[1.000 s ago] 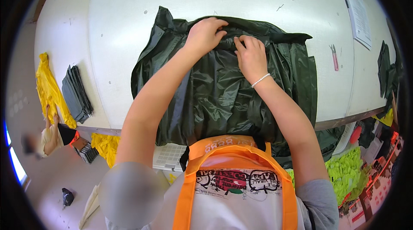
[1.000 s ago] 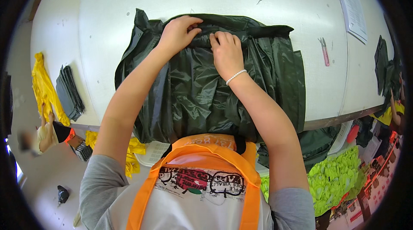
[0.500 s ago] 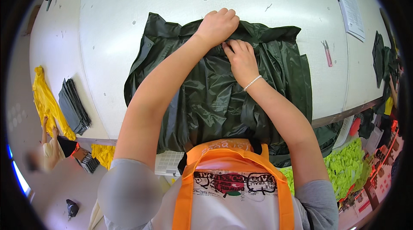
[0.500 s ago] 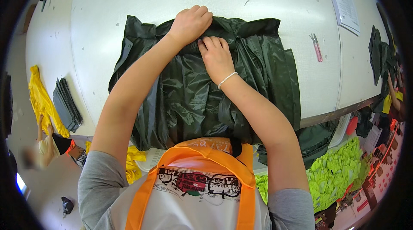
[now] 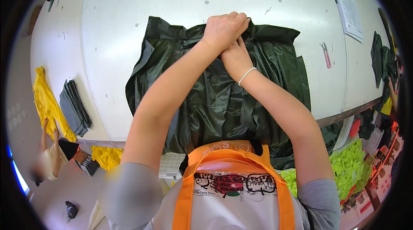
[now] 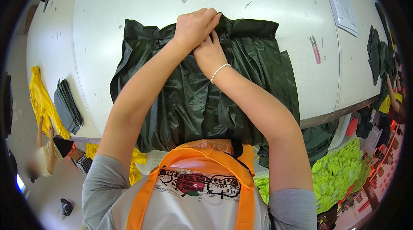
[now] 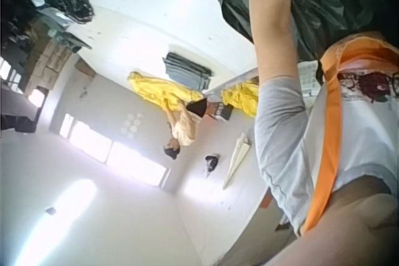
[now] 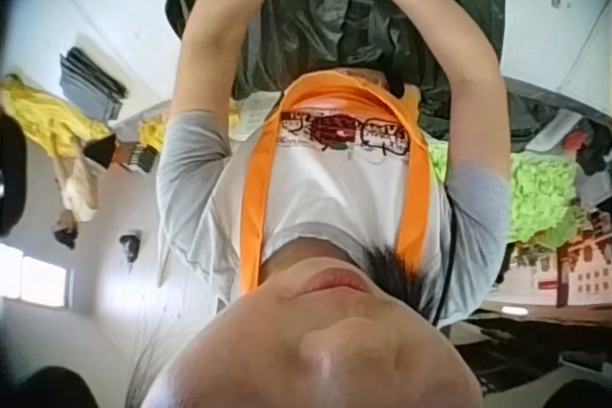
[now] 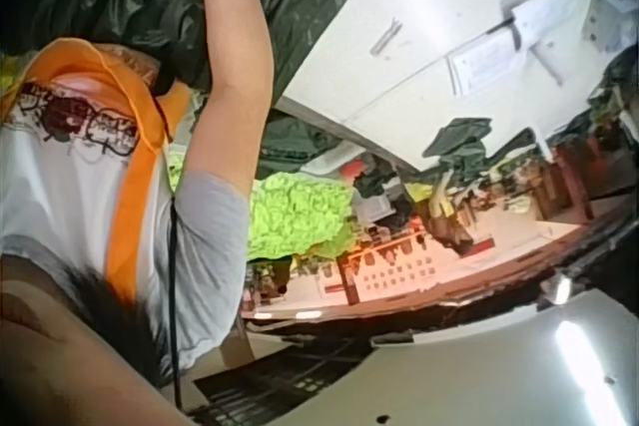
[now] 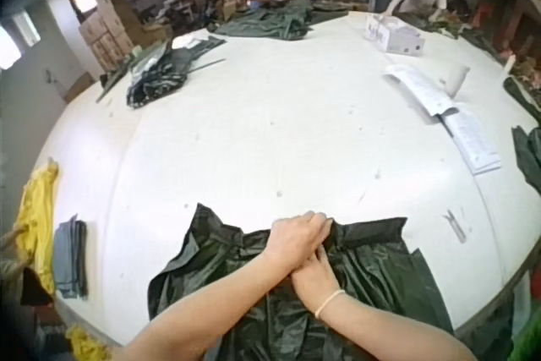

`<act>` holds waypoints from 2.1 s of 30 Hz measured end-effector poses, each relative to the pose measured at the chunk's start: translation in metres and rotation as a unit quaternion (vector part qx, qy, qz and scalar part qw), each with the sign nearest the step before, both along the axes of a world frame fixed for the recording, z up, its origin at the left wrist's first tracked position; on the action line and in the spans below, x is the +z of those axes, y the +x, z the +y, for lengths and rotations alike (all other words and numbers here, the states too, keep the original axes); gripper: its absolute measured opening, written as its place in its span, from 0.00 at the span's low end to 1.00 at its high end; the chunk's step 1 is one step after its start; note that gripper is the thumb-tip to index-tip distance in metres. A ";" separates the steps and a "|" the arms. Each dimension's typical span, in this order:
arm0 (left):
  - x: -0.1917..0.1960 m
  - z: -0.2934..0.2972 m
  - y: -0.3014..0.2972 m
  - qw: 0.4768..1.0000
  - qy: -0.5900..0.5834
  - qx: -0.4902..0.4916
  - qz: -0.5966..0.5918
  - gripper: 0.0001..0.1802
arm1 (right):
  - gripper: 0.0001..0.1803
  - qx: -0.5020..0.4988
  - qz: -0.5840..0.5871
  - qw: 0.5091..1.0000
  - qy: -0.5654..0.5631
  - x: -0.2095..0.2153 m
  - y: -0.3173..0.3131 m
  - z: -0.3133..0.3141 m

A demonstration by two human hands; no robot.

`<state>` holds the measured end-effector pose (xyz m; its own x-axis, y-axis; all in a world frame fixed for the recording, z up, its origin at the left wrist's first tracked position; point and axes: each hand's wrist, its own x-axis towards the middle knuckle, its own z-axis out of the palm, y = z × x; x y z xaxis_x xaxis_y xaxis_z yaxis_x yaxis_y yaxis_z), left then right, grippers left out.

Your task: The person folds a dark green raincoat on a white table, aligning edges and smoothing the fabric. They then use scissors to trim a small tag or thread from the collar area before refolding the coat.

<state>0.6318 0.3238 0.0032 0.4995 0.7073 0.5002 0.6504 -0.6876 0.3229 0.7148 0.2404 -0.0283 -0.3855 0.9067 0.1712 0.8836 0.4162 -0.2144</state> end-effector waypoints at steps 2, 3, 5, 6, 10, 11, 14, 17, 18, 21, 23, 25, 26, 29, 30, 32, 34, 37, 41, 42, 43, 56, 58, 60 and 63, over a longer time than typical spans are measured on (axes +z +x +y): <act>0.002 -0.005 -0.005 0.997 0.027 -0.070 0.021 0.09 | 0.11 -0.018 0.013 0.998 -0.058 0.004 -0.002 0.004; 0.004 -0.006 -0.010 0.993 0.042 -0.102 0.031 0.08 | 0.11 -0.027 0.040 0.998 -0.028 0.000 0.002 0.006; 0.004 -0.007 -0.040 0.984 0.019 -0.174 0.030 0.09 | 0.11 -0.056 0.044 0.974 -0.216 0.019 0.015 0.017; 0.006 -0.005 -0.059 0.977 0.011 -0.212 0.031 0.11 | 0.11 -0.072 0.047 0.948 -0.305 0.027 0.020 0.021; 0.004 0.010 -0.121 0.992 -0.048 -0.010 0.120 0.17 | 0.12 -0.081 0.165 0.968 -0.172 0.015 0.033 0.027; 0.006 0.014 -0.133 0.991 -0.070 0.034 0.107 0.16 | 0.13 -0.096 0.170 0.962 -0.189 0.016 0.033 0.032; 0.017 0.014 -0.150 0.973 -0.163 0.107 0.125 0.12 | 0.13 -0.131 0.146 0.958 -0.207 0.026 0.026 0.043; 0.039 0.004 -0.142 0.973 -0.152 0.088 0.149 0.09 | 0.12 -0.172 0.120 0.956 -0.204 0.024 0.030 0.055; 0.037 0.002 -0.141 0.976 -0.115 0.070 0.173 0.09 | 0.11 -0.175 0.116 0.958 -0.195 0.023 0.031 0.057; 0.035 -0.002 -0.127 0.968 -0.038 0.044 0.242 0.11 | 0.08 -0.160 0.074 0.973 -0.146 0.016 0.034 0.067; 0.020 -0.012 -0.100 0.992 -0.024 -0.007 0.121 0.15 | 0.09 -0.164 0.043 0.974 -0.149 0.013 0.029 0.073; -0.002 -0.031 -0.059 0.984 -0.129 -0.056 0.112 0.16 | 0.09 -0.160 0.024 0.976 -0.145 0.014 0.029 0.075; -0.017 -0.040 -0.045 0.987 -0.129 -0.024 0.095 0.17 | 0.10 -0.155 0.018 0.978 -0.139 0.017 0.032 0.073; -0.020 -0.050 -0.030 0.993 -0.103 0.008 0.065 0.23 | 0.09 -0.139 -0.007 0.982 -0.125 0.026 0.042 0.065; -0.016 -0.054 -0.025 0.992 -0.091 0.015 0.083 0.25 | 0.08 -0.118 -0.022 0.985 -0.124 0.029 0.045 0.058; -0.016 -0.054 -0.015 0.983 -0.118 0.030 0.139 0.25 | 0.10 -0.102 -0.012 0.982 -0.157 0.036 0.049 0.052; -0.018 -0.043 -0.001 0.969 -0.104 0.054 0.216 0.24 | 0.13 -0.098 0.031 0.986 -0.127 0.040 0.054 0.050; -0.022 -0.027 0.022 0.925 -0.094 0.108 0.353 0.21 | 0.20 -0.099 0.091 0.991 -0.016 0.034 0.058 0.042; -0.026 -0.011 0.034 0.970 -0.106 0.089 0.199 0.23 | 0.21 -0.175 0.158 0.970 -0.068 0.030 0.089 0.037; -0.022 -0.013 0.035 0.972 -0.118 0.091 0.179 0.23 | 0.21 -0.198 0.186 0.959 -0.086 0.029 0.100 0.035; -0.022 -0.019 0.033 0.983 -0.101 0.071 0.138 0.23 | 0.22 -0.222 0.216 0.945 -0.109 0.025 0.110 0.029; -0.027 -0.014 0.075 0.961 -0.220 0.168 -0.014 0.07 | 0.06 -0.178 0.308 0.934 -0.021 -0.012 0.142 0.051; -0.028 -0.013 0.080 0.967 -0.209 0.144 0.002 0.06 | 0.07 -0.205 0.388 0.896 -0.073 -0.009 0.139 0.052; -0.033 -0.013 0.082 0.972 -0.192 0.131 0.035 0.06 | 0.09 -0.247 0.491 0.825 -0.132 -0.013 0.138 0.055; -0.042 -0.016 0.085 0.984 -0.137 0.107 0.044 0.07 | 0.11 -0.259 0.407 0.866 -0.136 -0.009 0.141 0.052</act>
